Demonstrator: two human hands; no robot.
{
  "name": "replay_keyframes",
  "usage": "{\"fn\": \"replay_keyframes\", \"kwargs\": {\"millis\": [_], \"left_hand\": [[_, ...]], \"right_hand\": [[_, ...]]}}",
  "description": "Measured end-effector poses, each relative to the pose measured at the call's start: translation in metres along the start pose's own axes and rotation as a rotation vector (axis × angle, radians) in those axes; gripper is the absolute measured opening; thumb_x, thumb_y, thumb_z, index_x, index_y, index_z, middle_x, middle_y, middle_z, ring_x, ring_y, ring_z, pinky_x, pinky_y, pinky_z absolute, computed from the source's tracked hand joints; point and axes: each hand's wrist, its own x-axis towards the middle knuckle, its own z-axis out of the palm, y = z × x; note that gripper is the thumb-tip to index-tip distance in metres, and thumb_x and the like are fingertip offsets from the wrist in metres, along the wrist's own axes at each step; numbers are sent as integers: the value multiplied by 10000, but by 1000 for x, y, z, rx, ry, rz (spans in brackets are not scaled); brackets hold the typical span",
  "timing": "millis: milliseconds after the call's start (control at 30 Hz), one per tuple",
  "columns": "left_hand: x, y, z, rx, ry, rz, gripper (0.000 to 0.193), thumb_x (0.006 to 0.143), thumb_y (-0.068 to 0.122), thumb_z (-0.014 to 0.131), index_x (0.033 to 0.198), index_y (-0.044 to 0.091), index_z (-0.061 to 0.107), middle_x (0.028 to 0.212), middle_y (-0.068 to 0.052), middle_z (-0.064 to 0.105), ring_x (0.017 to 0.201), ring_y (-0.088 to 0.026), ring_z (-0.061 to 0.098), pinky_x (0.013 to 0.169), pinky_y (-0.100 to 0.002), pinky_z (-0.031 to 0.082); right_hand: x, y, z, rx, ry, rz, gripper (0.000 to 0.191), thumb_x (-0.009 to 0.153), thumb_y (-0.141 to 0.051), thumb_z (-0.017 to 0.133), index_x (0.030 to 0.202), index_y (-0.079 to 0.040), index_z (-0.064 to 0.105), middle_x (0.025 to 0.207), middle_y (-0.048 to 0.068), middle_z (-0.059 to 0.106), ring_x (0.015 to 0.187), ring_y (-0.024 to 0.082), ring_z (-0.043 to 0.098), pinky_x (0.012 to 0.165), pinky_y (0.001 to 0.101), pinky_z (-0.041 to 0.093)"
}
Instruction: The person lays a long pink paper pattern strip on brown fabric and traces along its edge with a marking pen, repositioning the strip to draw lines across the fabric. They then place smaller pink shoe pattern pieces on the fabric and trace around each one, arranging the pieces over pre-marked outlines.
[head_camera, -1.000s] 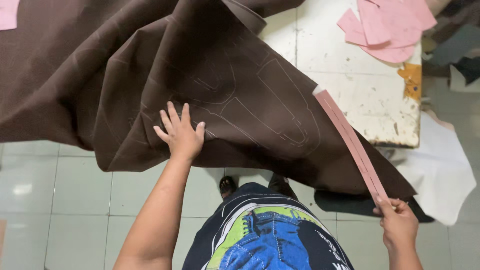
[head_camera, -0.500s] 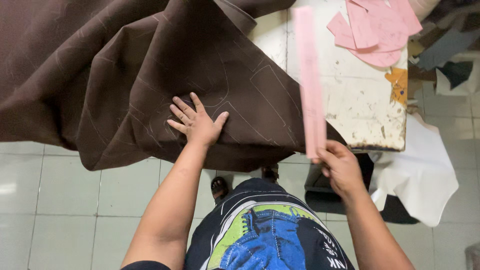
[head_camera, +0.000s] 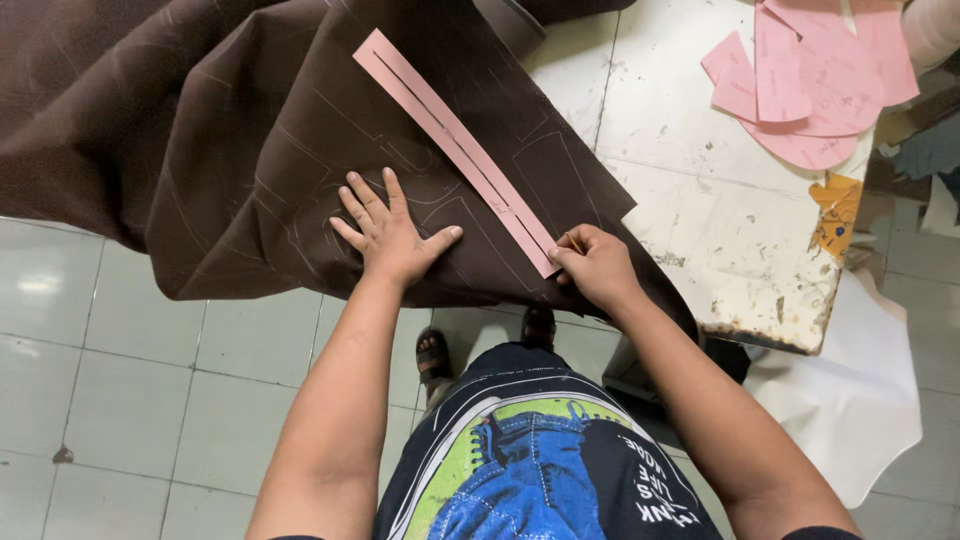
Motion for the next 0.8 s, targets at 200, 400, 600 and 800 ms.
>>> {"fn": "replay_keyframes", "kwargs": {"millis": [200,400,600,800], "left_hand": [[-1,-2,2,-15,16,16,1386,711,780,725,1643,121,-61,1648,-323,-211,1520,-469,-254,1142,-707,-173],[-1,-2,2,-16,19,21,1380,722,777,721,1640,130,-81,1649,-322,-212,1519,-473,-252,1140,-707,-178],[0,-2,2,2,16,17,1382,724,793,710,1637,125,-83,1646,-325,-211,1520,-478,-246,1139,-713,-172],[-2,-1,-1,7,7,15,1380,726,799,703,1637,114,-76,1646,-331,-209,1521,-484,-238,1138,-718,-163]], "right_hand": [[0,-5,-3,83,-41,60,115,863,-127,744,873,-13,732,801,66,741,607,96,647,583,248,524],[5,-2,0,34,-16,64,149,855,-143,763,836,-3,717,762,62,727,574,105,640,554,252,514],[3,1,0,29,2,18,146,850,-142,756,809,-11,705,739,65,719,569,102,650,549,252,517],[1,-4,-1,-37,-5,32,146,839,-137,752,790,-8,703,705,76,710,559,125,644,536,272,508]]}}
